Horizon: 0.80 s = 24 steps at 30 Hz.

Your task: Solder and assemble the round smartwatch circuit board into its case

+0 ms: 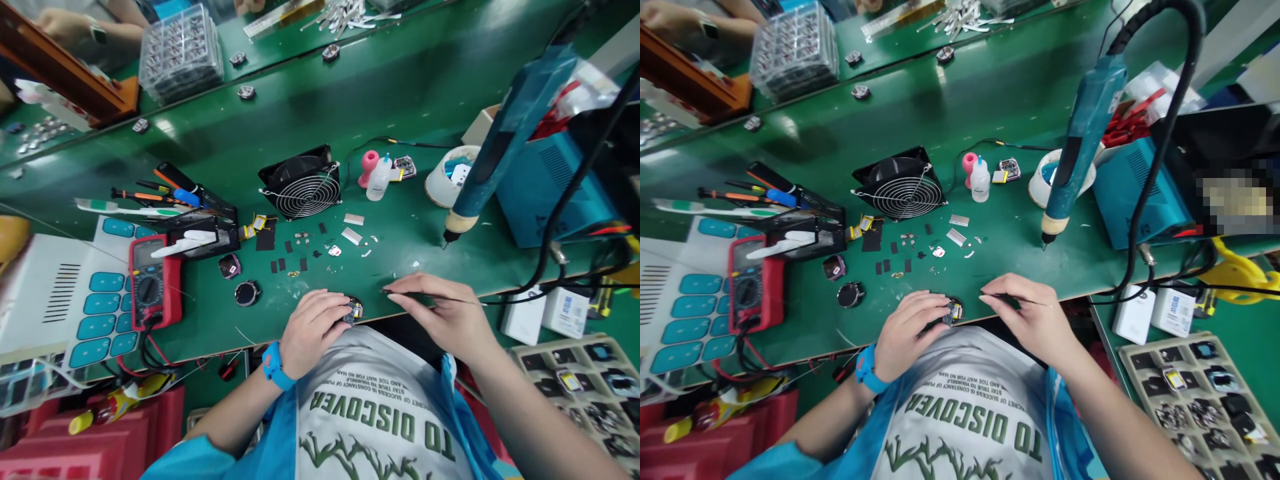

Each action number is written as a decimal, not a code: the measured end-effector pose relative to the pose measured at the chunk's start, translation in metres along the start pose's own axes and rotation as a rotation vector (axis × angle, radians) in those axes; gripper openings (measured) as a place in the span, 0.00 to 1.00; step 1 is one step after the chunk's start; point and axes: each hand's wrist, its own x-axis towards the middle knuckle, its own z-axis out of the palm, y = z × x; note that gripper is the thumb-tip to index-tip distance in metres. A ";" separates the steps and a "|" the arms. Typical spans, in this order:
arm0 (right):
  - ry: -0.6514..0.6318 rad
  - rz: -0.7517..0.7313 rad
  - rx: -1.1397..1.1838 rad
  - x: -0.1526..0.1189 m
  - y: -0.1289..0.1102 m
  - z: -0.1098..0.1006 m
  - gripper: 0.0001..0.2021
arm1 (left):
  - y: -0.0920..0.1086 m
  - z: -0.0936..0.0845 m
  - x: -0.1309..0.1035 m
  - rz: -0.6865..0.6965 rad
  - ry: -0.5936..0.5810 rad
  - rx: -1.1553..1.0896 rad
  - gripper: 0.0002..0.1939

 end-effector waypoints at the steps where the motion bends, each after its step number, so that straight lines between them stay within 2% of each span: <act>1: 0.005 0.017 0.094 -0.003 -0.001 0.006 0.04 | 0.000 0.000 0.000 -0.004 -0.001 0.001 0.08; 4: -0.002 -0.004 0.249 -0.010 -0.003 0.022 0.06 | 0.000 0.001 0.000 -0.013 -0.002 0.010 0.08; 8: -0.008 -0.076 0.203 -0.015 -0.003 0.032 0.07 | 0.002 0.001 0.000 -0.013 0.012 0.029 0.08; 12: -0.031 -0.140 0.120 -0.016 -0.003 0.032 0.08 | 0.003 0.003 0.000 -0.014 0.030 0.035 0.07; 18: -0.071 -0.153 0.071 -0.016 -0.006 0.029 0.08 | 0.005 0.003 0.000 -0.029 0.014 0.002 0.02; 24: -0.077 -0.171 0.042 -0.016 -0.006 0.029 0.08 | 0.006 0.009 -0.006 -0.049 -0.001 0.018 0.10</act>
